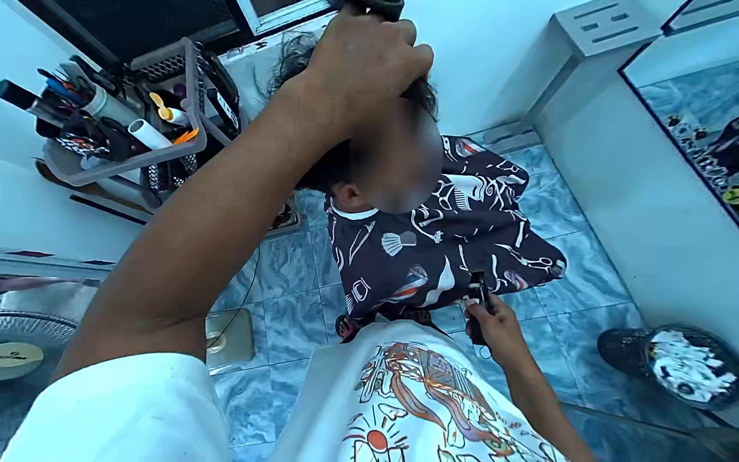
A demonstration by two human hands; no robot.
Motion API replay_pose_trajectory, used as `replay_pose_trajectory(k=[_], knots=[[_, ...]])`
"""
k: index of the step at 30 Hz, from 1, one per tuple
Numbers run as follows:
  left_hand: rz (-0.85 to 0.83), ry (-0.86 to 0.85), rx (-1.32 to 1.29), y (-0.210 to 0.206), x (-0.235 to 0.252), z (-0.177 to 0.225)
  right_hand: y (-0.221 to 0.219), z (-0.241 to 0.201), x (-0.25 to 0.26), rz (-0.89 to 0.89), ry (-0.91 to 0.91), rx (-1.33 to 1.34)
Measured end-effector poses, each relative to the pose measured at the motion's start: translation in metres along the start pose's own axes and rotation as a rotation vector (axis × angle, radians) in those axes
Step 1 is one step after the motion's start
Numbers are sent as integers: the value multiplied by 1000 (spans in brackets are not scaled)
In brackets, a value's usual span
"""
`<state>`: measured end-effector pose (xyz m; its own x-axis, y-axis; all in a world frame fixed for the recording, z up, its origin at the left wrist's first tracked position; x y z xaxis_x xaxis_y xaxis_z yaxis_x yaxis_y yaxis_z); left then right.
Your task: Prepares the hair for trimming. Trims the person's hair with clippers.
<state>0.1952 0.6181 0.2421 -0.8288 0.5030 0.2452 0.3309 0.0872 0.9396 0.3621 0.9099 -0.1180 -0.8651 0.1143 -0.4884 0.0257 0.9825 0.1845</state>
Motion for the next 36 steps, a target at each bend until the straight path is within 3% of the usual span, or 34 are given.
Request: replay_pose_trajectory(k=[6, 10, 13, 16, 17, 19, 21, 24, 25, 27, 28, 29, 31, 33, 35, 36], knots=[[-166, 152, 167, -15, 39, 18, 11, 18, 5, 3, -43, 11], [-182, 111, 179, -40, 73, 36, 20, 29, 10, 10, -67, 6], [39, 81, 2, -33, 70, 92, 28, 33, 14, 27, -79, 7], [320, -62, -445, -37, -9, 196, 34, 29, 19, 47, -84, 26], [363, -51, -559, -46, -38, 212, 37, 27, 21, 59, -79, 41], [481, 121, -643, -55, -70, 195, 43, 20, 21, 107, -98, 75], [722, 287, -610, -45, -75, 150, 47, 10, 22, 145, -137, 122], [1023, 382, -586, -30, -68, 101, 44, -4, 24, 151, -187, 217], [1009, 442, -651, -30, -66, 94, 44, -7, 24, 142, -202, 240], [737, 559, -904, -26, -69, 97, 41, -15, 24, 127, -202, 292], [589, 563, -1020, -19, -78, 105, 41, -18, 23, 113, -194, 320], [576, 546, -1051, -7, -95, 108, 41, -19, 22, 93, -187, 345], [739, 602, -869, 21, -135, 79, 37, -17, 19, 56, -178, 392], [816, 669, -536, 37, -151, 24, 29, -16, 13, 10, -177, 400], [665, 643, -305, 32, -130, -12, 12, -35, 5, -71, -112, 352], [513, 616, -213, 25, -110, -22, 0, -53, 1, -135, -47, 316]])
Point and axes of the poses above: each hand's wrist, its own x-axis towards the middle knuckle, its own y-axis out of the back of the hand, z = x × y, the point moved 8 cm from there along x, towards the middle knuckle, and after that the axes turned 14 degrees about z, right-handed, at the moved point
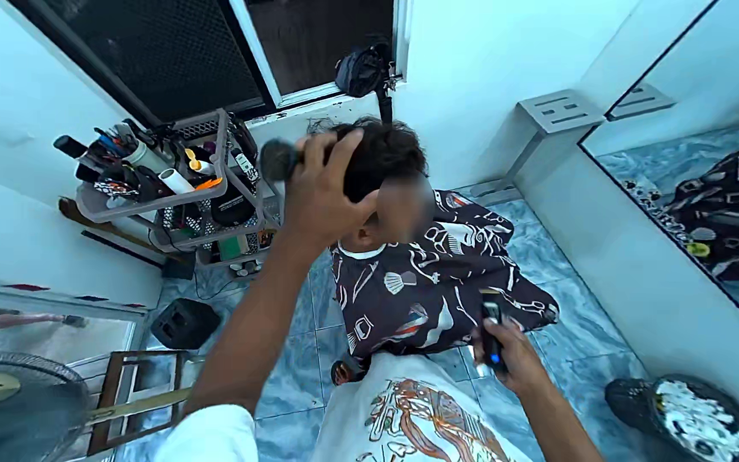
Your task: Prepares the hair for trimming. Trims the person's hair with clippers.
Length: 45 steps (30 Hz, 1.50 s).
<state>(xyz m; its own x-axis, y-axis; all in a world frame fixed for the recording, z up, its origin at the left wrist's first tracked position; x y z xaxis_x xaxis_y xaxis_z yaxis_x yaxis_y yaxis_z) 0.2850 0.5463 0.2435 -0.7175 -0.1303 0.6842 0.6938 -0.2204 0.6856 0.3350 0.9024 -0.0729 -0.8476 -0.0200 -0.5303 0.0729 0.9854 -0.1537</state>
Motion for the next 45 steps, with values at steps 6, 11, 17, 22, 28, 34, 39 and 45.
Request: replay_pose_trajectory(k=[6, 11, 17, 22, 28, 34, 39, 45], knots=[[-301, -102, 58, -61, 65, 5, -92, -97, -15, -308, 398, 9], [-149, 28, -143, -31, 88, -16, -90, -91, -21, -395, 392, 35], [-107, 142, -59, -39, 94, -30, -80, -54, -21, -392, 269, 134], [-149, 87, -56, -38, 109, -23, -74, -30, -17, -410, 166, 85], [93, 47, -174, 51, 57, -6, -57, -33, -12, -313, 247, 233], [-103, -131, 149, -18, 4, 14, -96, -92, -7, -382, 384, -12], [-418, -80, 248, -78, 57, 10, -164, -157, 0, -511, 583, -244], [-454, -75, 101, -92, 67, -7, -196, -193, 18, -506, 618, -349]])
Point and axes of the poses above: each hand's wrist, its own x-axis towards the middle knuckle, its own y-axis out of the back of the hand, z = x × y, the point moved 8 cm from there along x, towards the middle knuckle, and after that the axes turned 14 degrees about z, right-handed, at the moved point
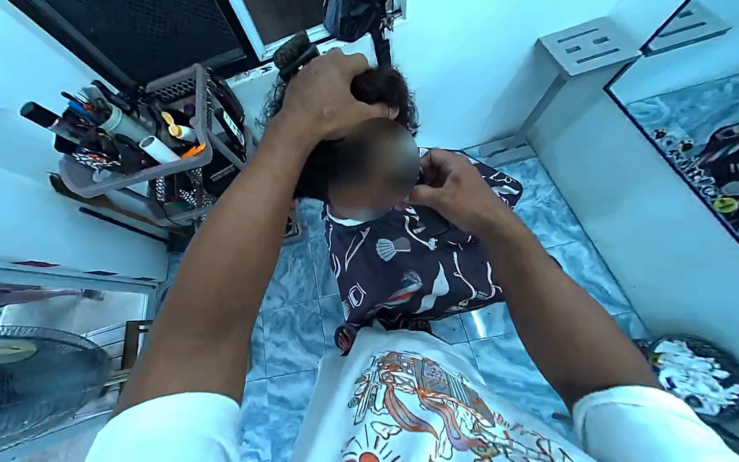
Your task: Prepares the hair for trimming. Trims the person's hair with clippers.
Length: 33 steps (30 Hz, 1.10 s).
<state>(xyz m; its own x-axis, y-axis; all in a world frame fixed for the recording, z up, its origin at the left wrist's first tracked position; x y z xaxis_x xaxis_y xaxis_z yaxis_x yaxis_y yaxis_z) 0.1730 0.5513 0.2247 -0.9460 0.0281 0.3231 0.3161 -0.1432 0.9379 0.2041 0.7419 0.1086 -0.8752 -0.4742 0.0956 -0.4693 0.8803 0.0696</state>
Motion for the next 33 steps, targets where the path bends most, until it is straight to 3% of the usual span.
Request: replay_pose_trajectory(k=[33], knots=[[44, 100, -32, 6, -18, -7, -6, -11, 17, -47, -34, -31]])
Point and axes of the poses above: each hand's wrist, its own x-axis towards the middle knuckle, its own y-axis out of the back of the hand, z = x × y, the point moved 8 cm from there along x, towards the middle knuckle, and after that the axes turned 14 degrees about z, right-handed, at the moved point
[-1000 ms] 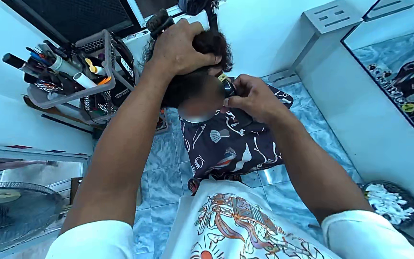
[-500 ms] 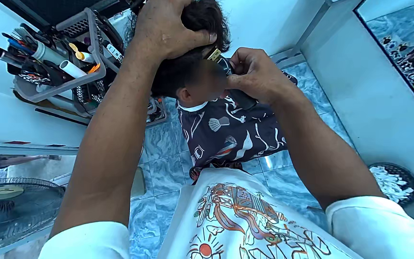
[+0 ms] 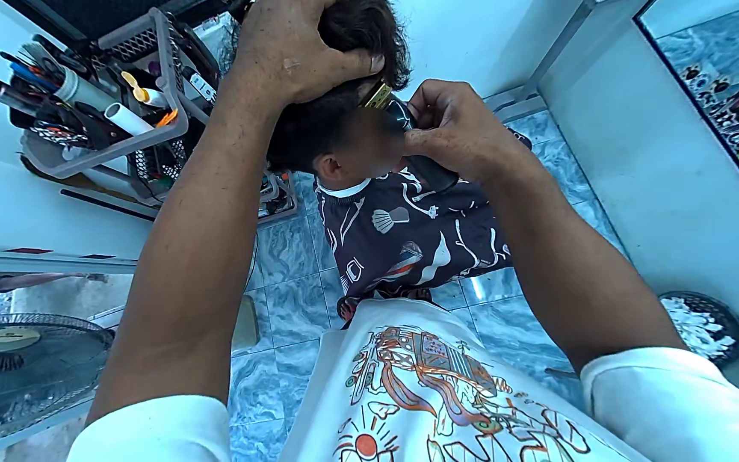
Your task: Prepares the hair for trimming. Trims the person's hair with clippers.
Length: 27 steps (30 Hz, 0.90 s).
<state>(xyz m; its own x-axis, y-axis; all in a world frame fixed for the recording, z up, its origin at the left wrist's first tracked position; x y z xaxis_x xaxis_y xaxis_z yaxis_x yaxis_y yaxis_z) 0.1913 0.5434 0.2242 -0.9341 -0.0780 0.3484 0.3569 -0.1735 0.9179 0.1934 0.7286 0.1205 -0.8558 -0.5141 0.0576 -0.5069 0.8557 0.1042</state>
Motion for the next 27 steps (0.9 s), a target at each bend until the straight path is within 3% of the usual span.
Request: replay_pose_trajectory(k=[27], knots=[[5, -21, -3, -2, 2, -2, 2, -1, -2, -4, 13, 27]])
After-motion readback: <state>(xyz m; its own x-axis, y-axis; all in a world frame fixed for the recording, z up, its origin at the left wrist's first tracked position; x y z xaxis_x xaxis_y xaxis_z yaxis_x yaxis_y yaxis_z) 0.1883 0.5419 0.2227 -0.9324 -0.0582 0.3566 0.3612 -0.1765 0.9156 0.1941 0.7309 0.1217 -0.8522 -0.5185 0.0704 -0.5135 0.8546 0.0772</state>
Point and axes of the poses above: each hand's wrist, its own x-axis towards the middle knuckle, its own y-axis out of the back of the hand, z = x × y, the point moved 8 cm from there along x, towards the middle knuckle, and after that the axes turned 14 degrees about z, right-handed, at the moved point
